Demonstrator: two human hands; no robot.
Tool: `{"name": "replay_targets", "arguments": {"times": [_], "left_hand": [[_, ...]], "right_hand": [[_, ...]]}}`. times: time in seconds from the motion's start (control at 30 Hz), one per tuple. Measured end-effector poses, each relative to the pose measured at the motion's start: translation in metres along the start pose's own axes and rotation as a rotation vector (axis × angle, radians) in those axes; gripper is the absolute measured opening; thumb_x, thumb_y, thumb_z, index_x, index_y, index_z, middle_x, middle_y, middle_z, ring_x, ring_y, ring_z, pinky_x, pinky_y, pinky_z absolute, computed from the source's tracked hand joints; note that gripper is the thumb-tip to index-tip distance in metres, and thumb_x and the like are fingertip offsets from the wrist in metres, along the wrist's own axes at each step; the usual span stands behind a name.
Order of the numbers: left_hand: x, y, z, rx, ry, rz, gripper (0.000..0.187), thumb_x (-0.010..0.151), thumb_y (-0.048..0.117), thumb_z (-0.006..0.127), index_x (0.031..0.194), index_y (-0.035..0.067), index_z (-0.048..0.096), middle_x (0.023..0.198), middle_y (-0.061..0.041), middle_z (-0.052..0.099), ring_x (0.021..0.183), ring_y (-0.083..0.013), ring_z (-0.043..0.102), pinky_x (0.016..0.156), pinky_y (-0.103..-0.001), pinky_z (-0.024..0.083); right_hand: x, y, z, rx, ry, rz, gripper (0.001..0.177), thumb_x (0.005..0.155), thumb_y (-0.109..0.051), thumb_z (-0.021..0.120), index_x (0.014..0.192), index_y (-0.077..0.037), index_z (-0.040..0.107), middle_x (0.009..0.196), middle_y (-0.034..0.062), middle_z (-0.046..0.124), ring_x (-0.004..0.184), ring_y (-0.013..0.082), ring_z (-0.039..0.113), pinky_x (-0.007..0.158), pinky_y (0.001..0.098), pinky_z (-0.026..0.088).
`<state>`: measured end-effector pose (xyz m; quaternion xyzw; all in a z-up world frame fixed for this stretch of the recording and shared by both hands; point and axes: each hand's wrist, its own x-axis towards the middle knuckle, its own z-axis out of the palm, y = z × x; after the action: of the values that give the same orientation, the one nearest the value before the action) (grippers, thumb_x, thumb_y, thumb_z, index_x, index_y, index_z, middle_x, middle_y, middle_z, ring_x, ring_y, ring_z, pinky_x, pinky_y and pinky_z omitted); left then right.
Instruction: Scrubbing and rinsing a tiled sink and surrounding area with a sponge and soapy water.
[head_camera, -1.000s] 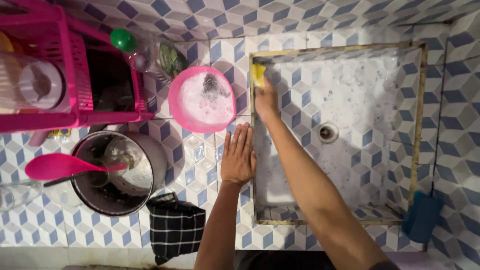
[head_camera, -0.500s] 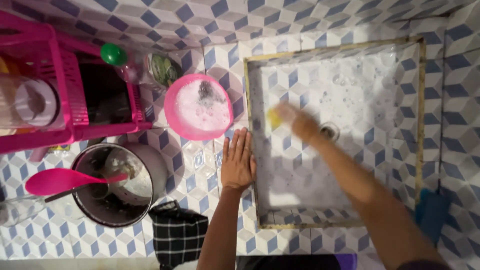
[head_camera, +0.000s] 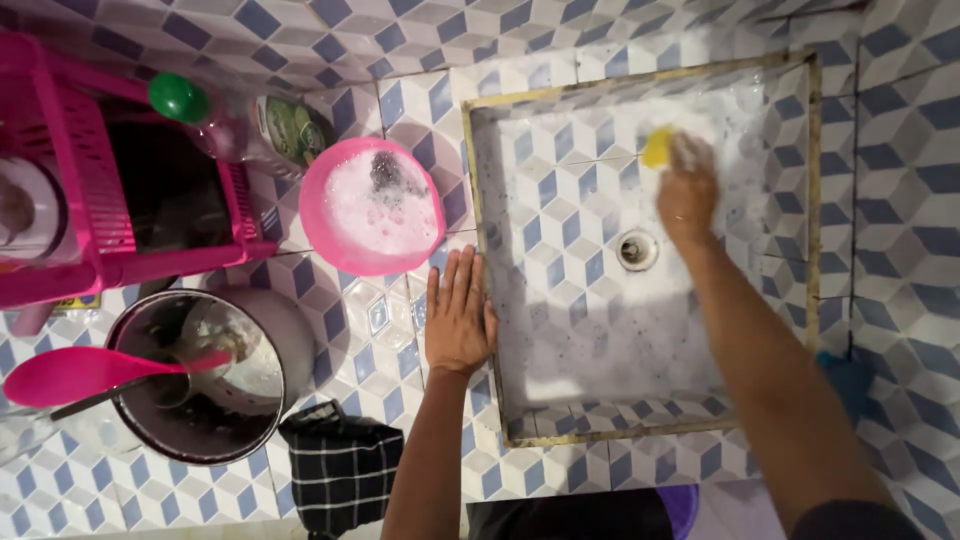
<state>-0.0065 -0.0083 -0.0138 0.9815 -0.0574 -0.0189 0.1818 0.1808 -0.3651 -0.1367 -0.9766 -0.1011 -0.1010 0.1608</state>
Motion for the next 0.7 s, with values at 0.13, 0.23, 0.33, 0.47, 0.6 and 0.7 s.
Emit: {"name": "replay_targets", "arguments": {"times": [0.13, 0.23, 0.33, 0.47, 0.6, 0.7], "left_hand": [[0.004, 0.000, -0.006, -0.028, 0.041, 0.015, 0.071, 0.095, 0.024, 0.047, 0.161, 0.004, 0.031, 0.169, -0.012, 0.028, 0.158, -0.0275, 0.022, 0.130, -0.049, 0.012], [0.002, -0.003, -0.002, -0.008, 0.021, 0.003, 0.072, 0.093, 0.024, 0.048, 0.159, 0.003, 0.031, 0.168, -0.013, 0.029, 0.157, -0.0282, 0.023, 0.128, -0.051, 0.012], [-0.001, -0.005, 0.000, -0.003, 0.049, 0.020, 0.071, 0.094, 0.023, 0.049, 0.160, 0.003, 0.032, 0.168, -0.012, 0.030, 0.157, -0.0275, 0.023, 0.129, -0.051, 0.013], [0.001, -0.003, -0.003, -0.024, 0.033, 0.018, 0.073, 0.092, 0.024, 0.051, 0.159, 0.003, 0.032, 0.168, -0.011, 0.030, 0.157, -0.0274, 0.023, 0.129, -0.050, 0.014], [0.002, -0.002, -0.005, -0.008, 0.013, 0.008, 0.074, 0.092, 0.026, 0.051, 0.160, 0.003, 0.032, 0.169, -0.011, 0.028, 0.158, -0.0269, 0.022, 0.129, -0.050, 0.012], [0.003, -0.003, -0.005, -0.012, -0.007, 0.006, 0.076, 0.091, 0.028, 0.051, 0.159, 0.003, 0.031, 0.169, -0.011, 0.028, 0.157, -0.0273, 0.021, 0.128, -0.050, 0.011]], "right_hand": [[-0.058, 0.028, -0.037, -0.059, 0.024, 0.010, 0.054, 0.103, 0.005, 0.058, 0.155, 0.003, 0.045, 0.157, 0.0256, 0.046, 0.148, 0.0443, 0.041, 0.119, 0.0504, 0.038], [-0.061, 0.021, -0.013, -0.040, 0.040, 0.059, 0.055, 0.103, 0.002, 0.056, 0.156, 0.004, 0.041, 0.159, 0.0271, 0.042, 0.149, 0.0442, 0.038, 0.120, 0.0488, 0.035], [-0.013, -0.006, 0.022, -0.009, 0.040, 0.101, 0.057, 0.103, -0.001, 0.053, 0.157, 0.005, 0.036, 0.160, 0.0287, 0.038, 0.150, 0.0440, 0.035, 0.121, 0.0471, 0.032], [0.039, -0.040, 0.063, 0.016, 0.038, 0.204, 0.061, 0.103, -0.005, 0.050, 0.159, 0.007, 0.030, 0.162, 0.0308, 0.032, 0.151, 0.0438, 0.031, 0.123, 0.0449, 0.027], [0.045, -0.046, 0.125, 0.008, 0.041, 0.319, 0.064, 0.103, -0.009, 0.047, 0.160, 0.008, 0.024, 0.164, 0.0329, 0.026, 0.152, 0.0435, 0.027, 0.125, 0.0427, 0.023], [0.031, -0.173, -0.005, 0.751, -0.268, 0.667, 0.051, 0.113, -0.023, 0.041, 0.160, -0.006, 0.033, 0.164, 0.0157, 0.037, 0.150, 0.0337, 0.038, 0.124, 0.0415, 0.029]]}}
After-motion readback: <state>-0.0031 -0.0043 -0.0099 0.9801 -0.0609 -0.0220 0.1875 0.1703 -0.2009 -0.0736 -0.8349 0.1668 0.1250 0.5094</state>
